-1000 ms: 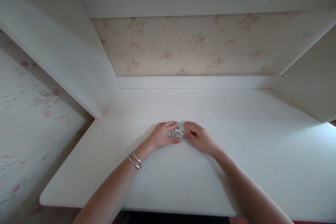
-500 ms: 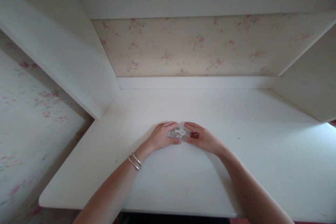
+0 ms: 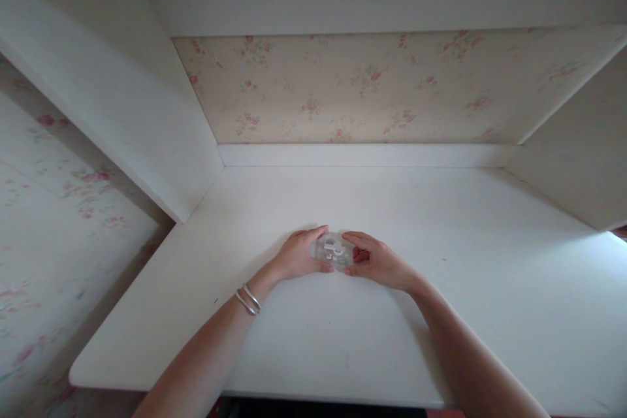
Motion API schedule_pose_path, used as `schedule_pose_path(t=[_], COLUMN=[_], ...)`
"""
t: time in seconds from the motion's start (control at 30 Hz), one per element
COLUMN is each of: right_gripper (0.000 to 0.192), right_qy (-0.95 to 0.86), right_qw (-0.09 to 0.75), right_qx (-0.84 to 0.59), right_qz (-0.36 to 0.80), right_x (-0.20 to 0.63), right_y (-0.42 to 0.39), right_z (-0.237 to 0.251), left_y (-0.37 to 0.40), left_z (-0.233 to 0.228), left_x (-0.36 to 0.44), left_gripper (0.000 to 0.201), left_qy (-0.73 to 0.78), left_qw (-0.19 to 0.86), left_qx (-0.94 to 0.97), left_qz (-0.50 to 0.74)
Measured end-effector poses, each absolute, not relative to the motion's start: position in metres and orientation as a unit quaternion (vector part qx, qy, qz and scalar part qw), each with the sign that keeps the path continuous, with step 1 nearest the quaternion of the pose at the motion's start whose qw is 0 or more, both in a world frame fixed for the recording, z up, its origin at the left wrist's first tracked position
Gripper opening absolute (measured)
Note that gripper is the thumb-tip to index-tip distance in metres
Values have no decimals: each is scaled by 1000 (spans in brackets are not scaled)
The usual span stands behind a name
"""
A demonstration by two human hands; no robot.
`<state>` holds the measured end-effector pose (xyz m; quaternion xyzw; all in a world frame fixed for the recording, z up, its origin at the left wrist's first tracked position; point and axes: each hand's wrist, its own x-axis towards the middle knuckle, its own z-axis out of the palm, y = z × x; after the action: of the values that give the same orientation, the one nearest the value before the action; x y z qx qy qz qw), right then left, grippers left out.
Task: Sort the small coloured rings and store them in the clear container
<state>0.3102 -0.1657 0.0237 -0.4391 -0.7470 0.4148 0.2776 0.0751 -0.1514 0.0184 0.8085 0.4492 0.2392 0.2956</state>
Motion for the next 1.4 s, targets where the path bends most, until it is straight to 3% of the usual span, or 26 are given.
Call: schedule_pose_path(t=[0.43,0.77,1.03,1.27,1.4], right_gripper=[63,77,59,46,49], right_qy=[-676,-609,-546,-529,-532], right_qw=[311,331,396,453,446], right_qx=[-441,-445,-453,-410,-394], right_qz=[502,566,583,589,602], right_x=[309,308,304,294,290], right_y=[-165,-167,-167,-169,-170], right_z=[28,28,30,24,23], left_y=[-153,-152,-154,-151,-151], left_z=[22,18,16,15,14], left_x=[73,73,74,73,73], left_gripper=[92,95,96,84,86], left_qy=[415,426,436,391,383], left_qw=[430,478,519,562,585], left_qx=[740,696,652,648,634], left_qz=[308,324,340,332,329])
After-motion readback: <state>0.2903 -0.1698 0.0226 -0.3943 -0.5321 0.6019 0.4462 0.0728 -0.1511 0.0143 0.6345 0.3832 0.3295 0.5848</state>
